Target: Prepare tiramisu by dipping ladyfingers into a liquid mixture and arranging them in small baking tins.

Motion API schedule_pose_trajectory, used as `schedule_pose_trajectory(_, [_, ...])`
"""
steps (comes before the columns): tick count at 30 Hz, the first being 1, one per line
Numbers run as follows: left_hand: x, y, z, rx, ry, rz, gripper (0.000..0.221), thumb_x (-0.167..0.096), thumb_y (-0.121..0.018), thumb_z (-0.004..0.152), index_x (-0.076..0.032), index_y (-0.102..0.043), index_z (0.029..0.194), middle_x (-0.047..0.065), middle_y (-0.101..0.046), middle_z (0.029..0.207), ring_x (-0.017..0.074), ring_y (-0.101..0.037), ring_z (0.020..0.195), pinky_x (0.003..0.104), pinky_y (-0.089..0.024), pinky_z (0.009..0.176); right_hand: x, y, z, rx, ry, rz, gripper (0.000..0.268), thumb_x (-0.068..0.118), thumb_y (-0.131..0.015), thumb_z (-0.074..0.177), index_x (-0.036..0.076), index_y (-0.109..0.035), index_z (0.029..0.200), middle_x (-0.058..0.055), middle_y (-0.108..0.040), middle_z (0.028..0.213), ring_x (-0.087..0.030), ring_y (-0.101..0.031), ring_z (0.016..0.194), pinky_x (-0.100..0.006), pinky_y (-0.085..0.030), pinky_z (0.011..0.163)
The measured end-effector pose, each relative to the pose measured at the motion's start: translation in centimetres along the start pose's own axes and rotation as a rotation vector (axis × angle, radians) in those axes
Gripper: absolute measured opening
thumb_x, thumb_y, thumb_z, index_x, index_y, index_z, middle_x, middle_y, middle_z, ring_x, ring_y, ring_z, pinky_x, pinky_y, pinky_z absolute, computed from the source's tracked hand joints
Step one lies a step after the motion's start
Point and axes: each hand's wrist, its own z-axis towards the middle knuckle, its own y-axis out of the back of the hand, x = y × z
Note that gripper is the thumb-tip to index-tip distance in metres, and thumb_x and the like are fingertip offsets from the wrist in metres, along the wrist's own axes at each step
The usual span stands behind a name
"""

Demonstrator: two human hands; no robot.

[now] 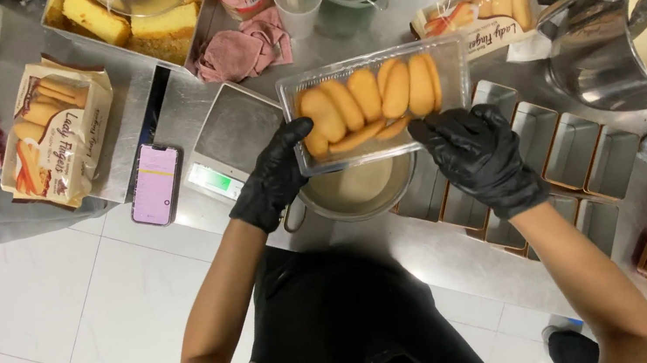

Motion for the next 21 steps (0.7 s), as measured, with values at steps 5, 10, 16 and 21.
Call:
schedule_pose_trajectory(5, [0.2, 1.1, -3.6, 0.005, 0.019, 0.048, 0.069, -0.025, -0.073, 0.085, -0.002, -0.049, 0.146, 0.010, -0.067, 0.123, 0.0243, -0.066, 0.113, 0.038, -0.056, 0.099, 6.6, 4.1, 2.3, 0.219, -0.233, 0.569, 0.050, 0.025, -0.078, 0.082, 0.013, -0.067, 0.128, -0.011, -0.072, 0.114, -0.029, -0.067, 0.093, -0.043, -0.052, 0.084])
schedule_pose_trajectory(10, [3.4, 6.1, -6.2, -0.129, -0.029, 0.261, 0.067, -0.020, -0.073, 0.081, -0.004, -0.054, 0.143, 0.010, -0.068, 0.120, 0.0219, -0.065, 0.109, 0.034, -0.055, 0.095, 12.0, -2.9, 1.8, 0.241, -0.256, 0.804, 0.041, 0.022, -0.072, 0.093, 0.010, -0.063, 0.132, -0.015, -0.070, 0.115, -0.034, -0.068, 0.102, -0.043, -0.054, 0.087])
schedule_pose_trajectory(16, [1.0, 8.1, -10.9, -0.190, 0.023, 0.233, 0.062, -0.019, -0.071, 0.083, -0.002, -0.056, 0.140, 0.009, -0.068, 0.123, 0.0214, -0.066, 0.112, 0.035, -0.055, 0.095, 15.8, -7.2, 3.0, 0.547, -0.275, 0.938, 0.028, 0.018, -0.066, 0.097, 0.011, -0.067, 0.124, -0.011, -0.071, 0.108, -0.030, -0.070, 0.098, -0.041, -0.055, 0.085])
schedule_pose_trajectory(21, [-1.1, 11.1, -11.2, -0.304, 0.064, 0.144, 0.060, -0.021, -0.069, 0.084, -0.006, -0.055, 0.140, 0.009, -0.066, 0.125, 0.0233, -0.065, 0.113, 0.039, -0.057, 0.094, 14.2, -7.6, 3.0, 0.312, -0.180, 0.879, 0.032, 0.011, -0.070, 0.092, 0.006, -0.066, 0.123, -0.013, -0.069, 0.108, -0.027, -0.071, 0.097, -0.038, -0.056, 0.083])
